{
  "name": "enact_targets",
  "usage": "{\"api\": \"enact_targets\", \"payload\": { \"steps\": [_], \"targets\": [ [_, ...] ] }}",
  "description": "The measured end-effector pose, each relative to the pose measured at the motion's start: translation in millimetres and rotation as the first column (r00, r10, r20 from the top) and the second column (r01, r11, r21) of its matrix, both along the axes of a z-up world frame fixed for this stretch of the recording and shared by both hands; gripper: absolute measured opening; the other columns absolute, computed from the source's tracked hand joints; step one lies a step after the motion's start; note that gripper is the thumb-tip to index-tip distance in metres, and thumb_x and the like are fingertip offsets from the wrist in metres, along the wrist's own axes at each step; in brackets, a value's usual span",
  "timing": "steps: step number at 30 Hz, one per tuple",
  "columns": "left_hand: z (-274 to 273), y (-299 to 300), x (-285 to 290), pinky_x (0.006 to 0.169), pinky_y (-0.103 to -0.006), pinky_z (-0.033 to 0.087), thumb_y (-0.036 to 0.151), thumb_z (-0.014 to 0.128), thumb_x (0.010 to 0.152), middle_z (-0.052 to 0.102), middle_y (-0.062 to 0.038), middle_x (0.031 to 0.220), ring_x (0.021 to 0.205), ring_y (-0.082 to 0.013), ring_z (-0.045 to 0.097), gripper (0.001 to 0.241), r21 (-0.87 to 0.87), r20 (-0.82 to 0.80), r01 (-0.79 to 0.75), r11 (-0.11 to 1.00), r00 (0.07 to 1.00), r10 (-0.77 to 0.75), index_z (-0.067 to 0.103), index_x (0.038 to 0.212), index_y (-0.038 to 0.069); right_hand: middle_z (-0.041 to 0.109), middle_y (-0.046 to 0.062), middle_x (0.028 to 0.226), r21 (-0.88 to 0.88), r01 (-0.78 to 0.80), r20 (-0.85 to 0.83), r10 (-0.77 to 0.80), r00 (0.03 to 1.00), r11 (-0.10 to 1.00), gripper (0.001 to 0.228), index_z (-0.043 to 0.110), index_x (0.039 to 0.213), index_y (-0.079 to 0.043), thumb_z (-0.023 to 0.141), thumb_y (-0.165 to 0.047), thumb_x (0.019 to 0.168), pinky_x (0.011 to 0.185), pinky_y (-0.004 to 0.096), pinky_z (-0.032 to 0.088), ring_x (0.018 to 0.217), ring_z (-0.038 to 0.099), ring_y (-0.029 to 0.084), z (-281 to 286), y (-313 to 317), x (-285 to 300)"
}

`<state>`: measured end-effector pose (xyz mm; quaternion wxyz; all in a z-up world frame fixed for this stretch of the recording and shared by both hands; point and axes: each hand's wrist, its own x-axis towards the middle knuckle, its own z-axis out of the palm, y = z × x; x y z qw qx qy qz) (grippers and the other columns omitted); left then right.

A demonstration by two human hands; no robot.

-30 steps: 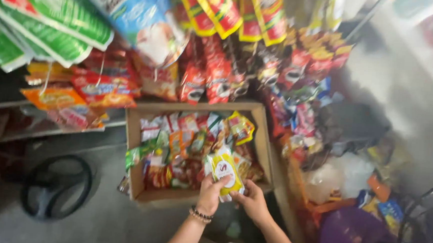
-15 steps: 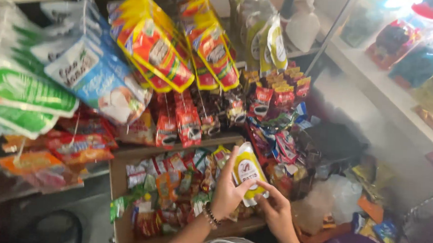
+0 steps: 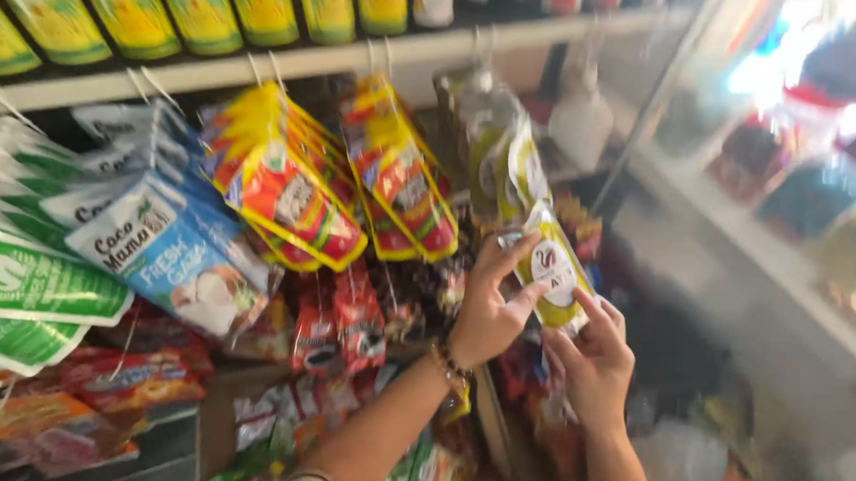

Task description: Hanging product sachets on display hooks in a grocery store aisle.

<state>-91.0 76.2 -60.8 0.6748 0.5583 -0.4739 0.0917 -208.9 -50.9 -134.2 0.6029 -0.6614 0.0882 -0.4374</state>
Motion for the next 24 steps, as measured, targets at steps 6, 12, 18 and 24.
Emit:
{"api": "enact_targets", "payload": {
  "steps": [6, 12, 18, 24],
  "targets": [
    [11.4, -39.0, 34.8, 0.118, -0.0349, 0.045, -0.004, 0.07, 0.091, 0.058, -0.015, 0.145, 0.135, -0.0267, 0.058, 0.064, -0.068, -0.104, 0.005, 0.998, 0.995, -0.012, 0.052, 0.152, 0.008, 0.051, 0.007, 0.132, -0.245, 0.163, -0.031, -0.176, 0.984, 0.956, 0.061, 0.066, 0.14, 0.001, 0.081, 0.009, 0.081, 0.088, 0.027, 0.051, 0.104, 0.057, 0.015, 31.6, -18.4, 29.2],
    [22.6, -53.5, 53.9, 0.124, -0.037, 0.037, -0.007, 0.069, 0.088, 0.05, -0.019, 0.154, 0.145, -0.03, 0.05, 0.071, -0.094, -0.009, -0.013, 0.995, 1.0, 0.013, 0.049, 0.154, 0.006, 0.049, 0.005, 0.132, -0.209, 0.16, 0.057, -0.151, 0.987, 0.965, 0.065, 0.064, 0.139, 0.001, 0.083, 0.009, 0.077, 0.084, 0.025, 0.054, 0.106, 0.059, 0.012, 43.5, -32.4, 55.6],
    [29.8, -57.3, 56.9, 0.124, -0.038, 0.038, -0.005, 0.07, 0.088, 0.052, -0.019, 0.151, 0.144, -0.0316, 0.051, 0.069, -0.049, 0.016, -0.127, 0.991, 0.992, 0.128, 0.05, 0.153, 0.006, 0.049, 0.005, 0.132, -0.188, 0.088, 0.065, -0.077, 0.995, 0.978, 0.067, 0.064, 0.141, 0.0, 0.084, 0.009, 0.078, 0.086, 0.025, 0.052, 0.106, 0.055, 0.012, 44.4, -47.3, 66.7],
    [27.9, -50.2, 51.2, 0.124, -0.0393, 0.036, -0.004, 0.07, 0.09, 0.05, -0.02, 0.151, 0.145, -0.0351, 0.05, 0.067, -0.048, 0.04, -0.113, 0.992, 0.993, 0.115, 0.049, 0.153, 0.005, 0.048, 0.006, 0.136, -0.128, -0.023, 0.104, 0.037, 0.994, 0.991, 0.067, 0.06, 0.144, 0.002, 0.082, 0.009, 0.081, 0.095, 0.025, 0.052, 0.116, 0.055, 0.013, 47.1, -41.2, 60.0]
  ]
}}
